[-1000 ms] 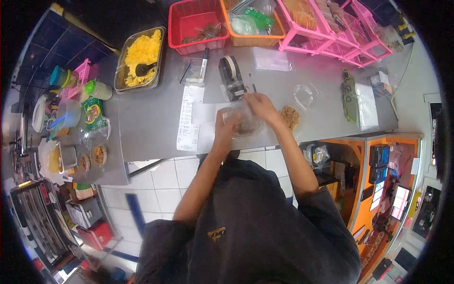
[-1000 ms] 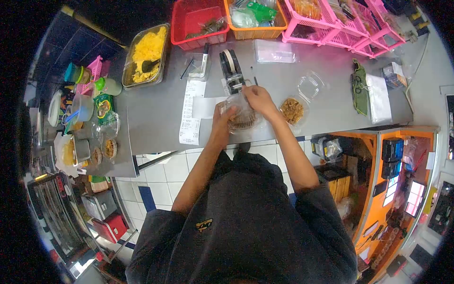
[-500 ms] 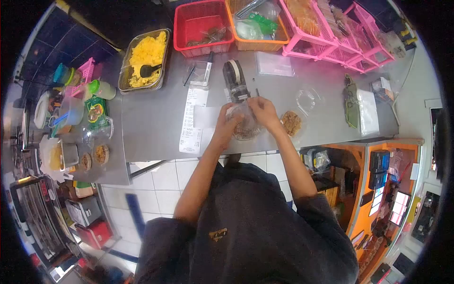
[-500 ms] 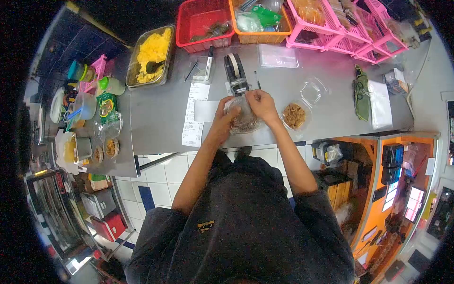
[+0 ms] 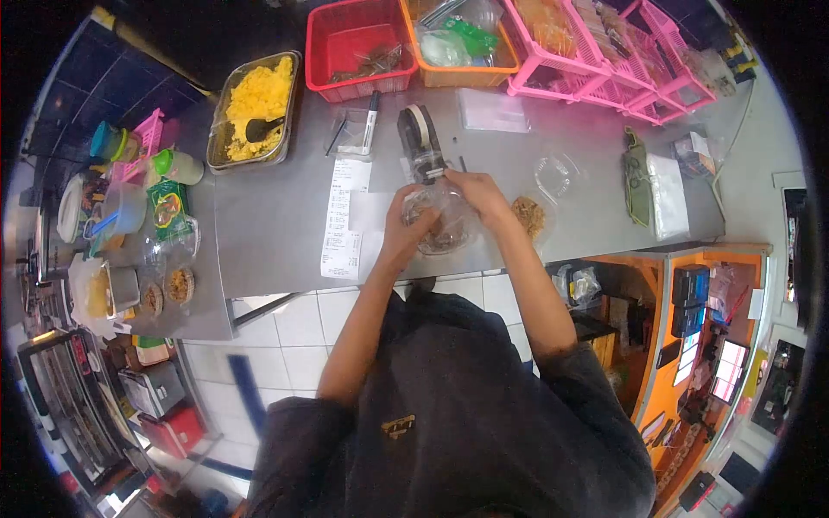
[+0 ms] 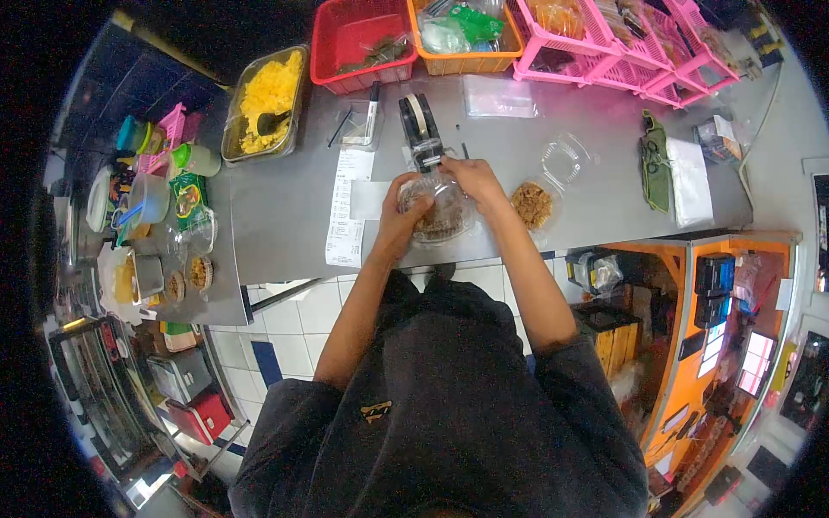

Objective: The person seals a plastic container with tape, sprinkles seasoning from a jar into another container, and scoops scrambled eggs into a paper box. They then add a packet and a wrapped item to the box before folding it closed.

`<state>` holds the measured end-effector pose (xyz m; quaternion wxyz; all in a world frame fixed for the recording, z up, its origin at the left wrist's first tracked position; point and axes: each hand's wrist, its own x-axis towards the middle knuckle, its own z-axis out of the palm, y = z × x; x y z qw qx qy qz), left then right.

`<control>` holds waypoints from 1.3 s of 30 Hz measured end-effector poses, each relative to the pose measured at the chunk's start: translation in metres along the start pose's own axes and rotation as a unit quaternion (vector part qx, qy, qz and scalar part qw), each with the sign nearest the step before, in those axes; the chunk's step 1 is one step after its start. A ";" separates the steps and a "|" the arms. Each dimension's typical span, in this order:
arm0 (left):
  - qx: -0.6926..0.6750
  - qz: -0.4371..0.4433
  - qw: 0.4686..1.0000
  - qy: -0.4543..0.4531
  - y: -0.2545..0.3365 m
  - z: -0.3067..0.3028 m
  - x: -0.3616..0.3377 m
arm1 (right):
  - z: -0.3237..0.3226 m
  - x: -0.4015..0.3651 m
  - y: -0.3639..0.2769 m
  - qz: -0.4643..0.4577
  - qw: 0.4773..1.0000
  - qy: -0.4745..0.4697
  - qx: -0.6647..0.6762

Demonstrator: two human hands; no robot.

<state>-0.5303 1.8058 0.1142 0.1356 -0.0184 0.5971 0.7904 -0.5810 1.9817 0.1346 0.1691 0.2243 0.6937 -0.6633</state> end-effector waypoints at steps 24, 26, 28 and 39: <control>0.056 -0.042 0.997 -0.020 -0.014 0.006 -0.063 | -0.002 0.003 0.008 -0.006 0.997 -0.069 0.021; 0.057 -0.027 0.998 -0.027 -0.019 0.005 -0.062 | -0.002 0.008 0.013 -0.048 0.995 -0.080 -0.034; 0.059 -0.012 0.998 -0.034 -0.026 0.002 -0.061 | 0.001 0.009 0.016 -0.053 0.996 -0.069 -0.021; 0.048 -0.075 0.995 -0.035 -0.018 -0.001 -0.059 | 0.005 0.014 0.019 -0.076 0.995 -0.026 -0.057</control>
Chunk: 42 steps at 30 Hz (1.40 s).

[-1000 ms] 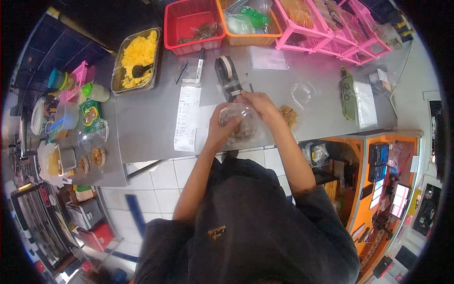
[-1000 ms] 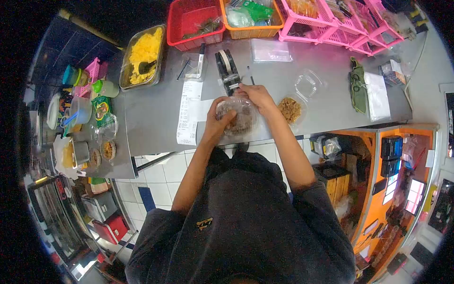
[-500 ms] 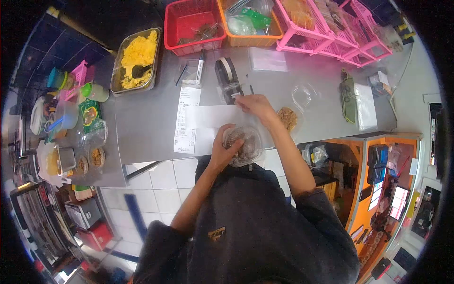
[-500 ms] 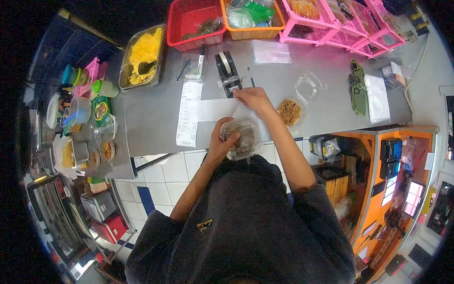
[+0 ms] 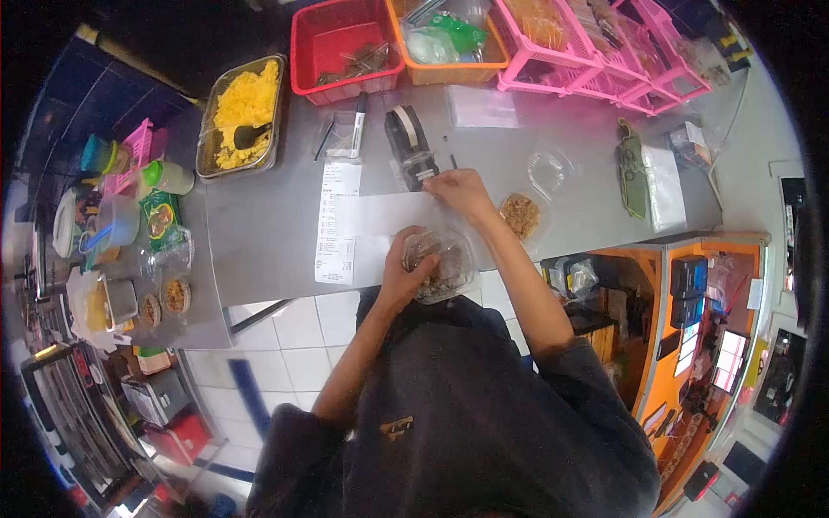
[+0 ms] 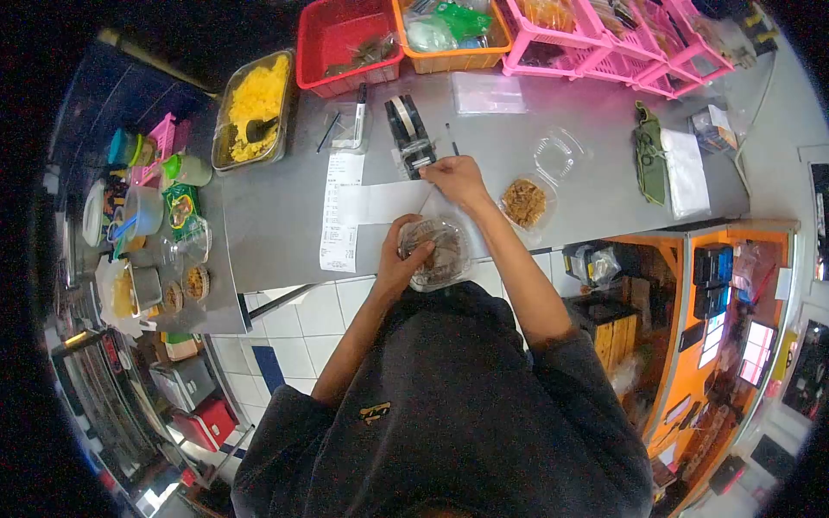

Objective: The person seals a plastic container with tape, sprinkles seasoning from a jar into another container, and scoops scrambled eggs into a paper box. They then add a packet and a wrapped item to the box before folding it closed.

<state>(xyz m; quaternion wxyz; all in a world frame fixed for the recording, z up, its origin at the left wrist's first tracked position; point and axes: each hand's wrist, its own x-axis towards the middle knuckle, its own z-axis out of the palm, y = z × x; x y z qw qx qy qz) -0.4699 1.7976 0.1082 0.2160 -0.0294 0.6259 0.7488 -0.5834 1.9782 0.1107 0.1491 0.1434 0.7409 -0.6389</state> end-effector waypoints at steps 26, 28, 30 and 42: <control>0.039 0.048 0.995 -0.074 0.097 -0.024 0.002 | -0.011 -0.062 0.039 0.159 0.916 -0.281 0.237; -0.007 0.040 0.997 -0.060 0.106 -0.022 0.005 | -0.012 -0.085 0.011 0.147 0.935 -0.214 0.243; -0.016 0.057 0.998 -0.015 0.105 -0.021 0.012 | -0.010 -0.106 0.001 0.135 0.948 -0.154 0.244; -0.121 0.142 0.973 0.134 0.120 -0.002 0.028 | 0.025 -0.159 -0.035 -0.069 0.968 0.016 0.240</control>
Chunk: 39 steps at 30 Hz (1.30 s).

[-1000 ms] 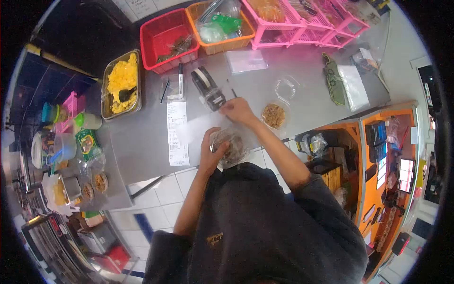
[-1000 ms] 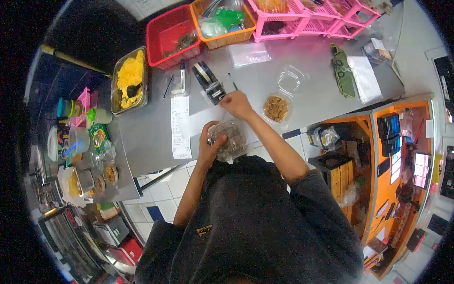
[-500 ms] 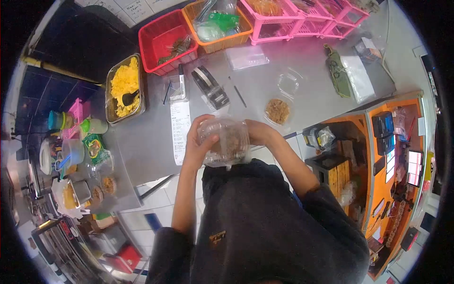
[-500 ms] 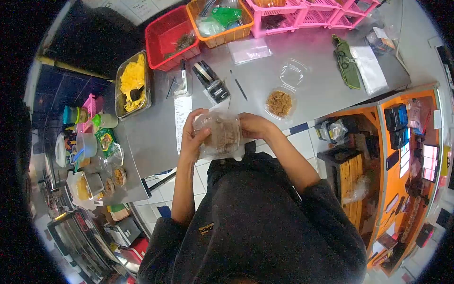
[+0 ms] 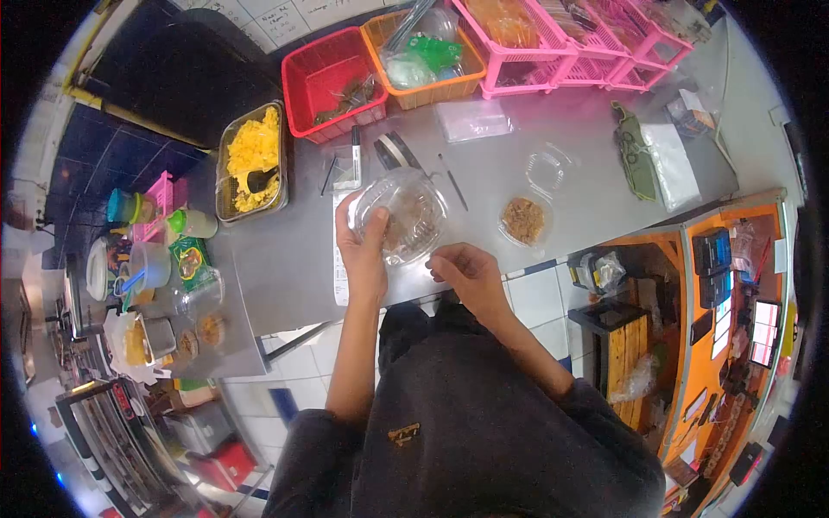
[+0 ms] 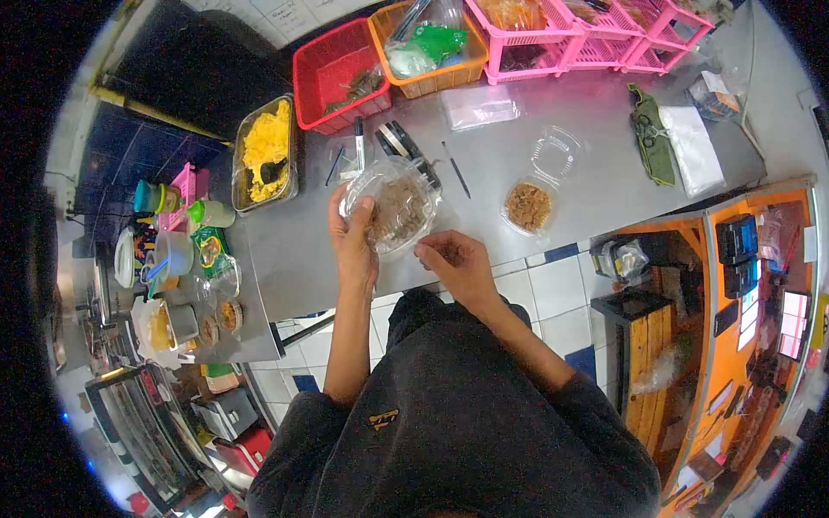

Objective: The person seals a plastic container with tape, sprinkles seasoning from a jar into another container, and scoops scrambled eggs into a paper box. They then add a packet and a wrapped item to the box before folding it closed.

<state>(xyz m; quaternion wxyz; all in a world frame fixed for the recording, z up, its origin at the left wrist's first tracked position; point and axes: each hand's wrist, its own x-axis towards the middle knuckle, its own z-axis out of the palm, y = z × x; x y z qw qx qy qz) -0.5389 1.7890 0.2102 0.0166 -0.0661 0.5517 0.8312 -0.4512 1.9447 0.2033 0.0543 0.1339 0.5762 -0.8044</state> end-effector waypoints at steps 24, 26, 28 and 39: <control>-0.148 -0.089 0.985 0.029 0.036 0.002 -0.002 | 0.022 0.014 -0.046 -0.395 0.882 0.044 -0.255; -0.149 -0.097 0.983 0.040 0.040 0.006 -0.004 | 0.021 0.016 -0.049 -0.418 0.868 0.041 -0.264; -0.152 -0.095 0.983 0.038 0.042 0.008 -0.004 | 0.021 0.018 -0.050 -0.442 0.854 0.038 -0.272; -0.142 -0.064 0.986 0.057 0.037 0.009 -0.005 | 0.025 0.019 -0.048 -0.447 0.852 0.076 -0.261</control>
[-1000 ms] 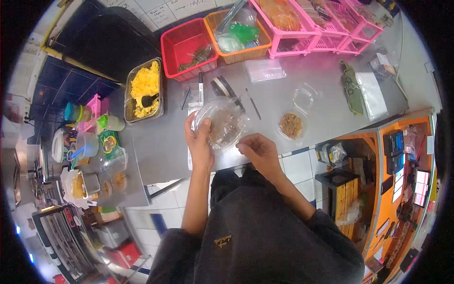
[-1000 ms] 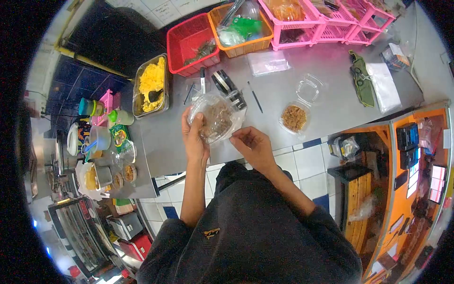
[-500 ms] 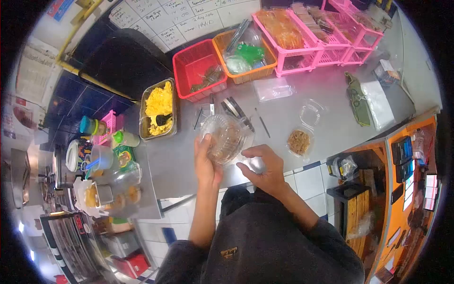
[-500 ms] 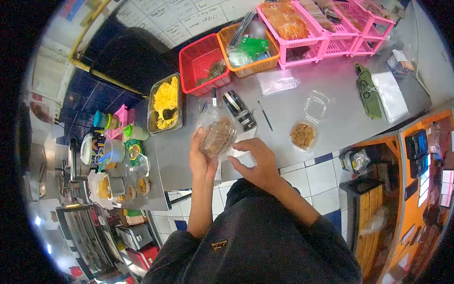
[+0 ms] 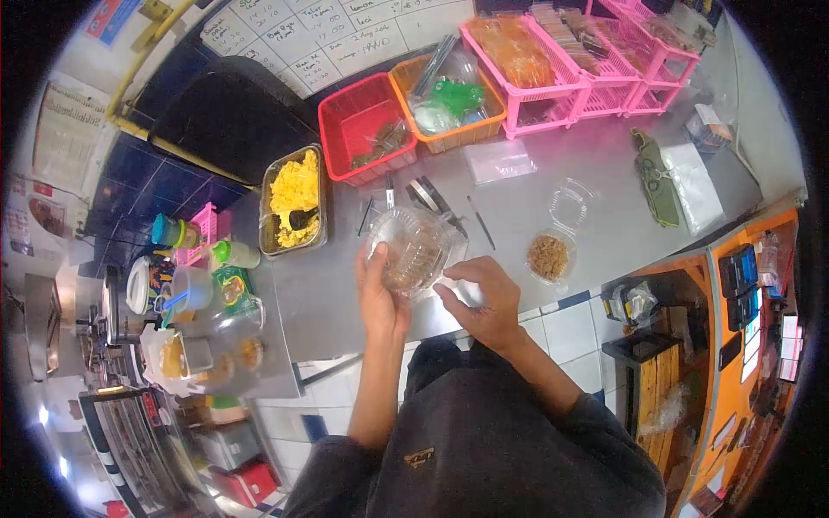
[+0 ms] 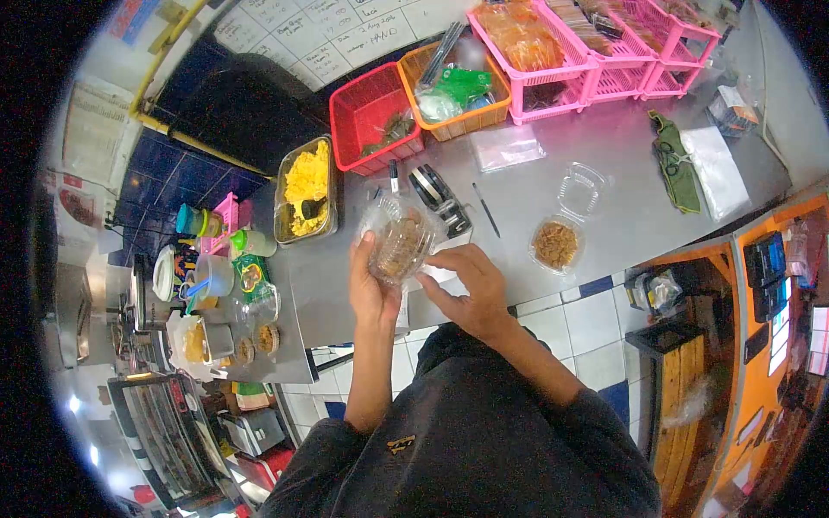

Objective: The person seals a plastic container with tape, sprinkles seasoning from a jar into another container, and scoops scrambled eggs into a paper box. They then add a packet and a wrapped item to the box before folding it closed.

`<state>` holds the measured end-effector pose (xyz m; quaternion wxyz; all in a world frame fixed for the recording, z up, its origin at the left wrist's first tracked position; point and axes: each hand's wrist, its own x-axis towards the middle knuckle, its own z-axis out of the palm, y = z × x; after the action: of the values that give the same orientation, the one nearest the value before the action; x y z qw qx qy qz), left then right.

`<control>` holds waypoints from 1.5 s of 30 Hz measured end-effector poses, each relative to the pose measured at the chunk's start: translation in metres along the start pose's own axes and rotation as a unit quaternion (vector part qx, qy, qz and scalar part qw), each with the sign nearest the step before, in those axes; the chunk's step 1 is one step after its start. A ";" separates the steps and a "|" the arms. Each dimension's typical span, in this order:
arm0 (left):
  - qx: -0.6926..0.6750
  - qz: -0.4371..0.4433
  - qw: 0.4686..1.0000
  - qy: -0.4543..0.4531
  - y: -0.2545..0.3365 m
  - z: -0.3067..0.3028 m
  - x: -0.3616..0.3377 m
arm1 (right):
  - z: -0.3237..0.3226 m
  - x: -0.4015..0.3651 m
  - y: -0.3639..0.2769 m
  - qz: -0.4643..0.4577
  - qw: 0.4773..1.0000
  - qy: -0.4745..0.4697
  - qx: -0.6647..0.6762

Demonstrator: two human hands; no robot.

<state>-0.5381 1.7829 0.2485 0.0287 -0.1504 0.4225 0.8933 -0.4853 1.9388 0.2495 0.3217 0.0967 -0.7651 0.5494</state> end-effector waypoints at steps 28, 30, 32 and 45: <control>-0.007 -0.007 0.999 0.041 -0.003 -0.018 -0.007 | -0.003 -0.012 0.012 0.272 0.938 -0.139 0.166; -0.003 -0.004 0.999 0.045 -0.002 -0.018 -0.008 | -0.002 -0.015 0.013 0.344 0.905 -0.135 0.209; 0.000 -0.002 0.999 0.035 -0.002 -0.018 -0.008 | 0.001 -0.019 0.014 0.357 0.897 -0.117 0.233; 0.061 0.014 0.998 -0.012 0.003 -0.024 -0.010 | -0.005 -0.004 0.029 0.431 0.824 -0.117 0.348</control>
<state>-0.5227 1.7633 0.2390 0.0305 -0.1320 0.4776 0.8681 -0.4949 1.9531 0.2252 -0.0950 -0.0733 -0.5186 0.8466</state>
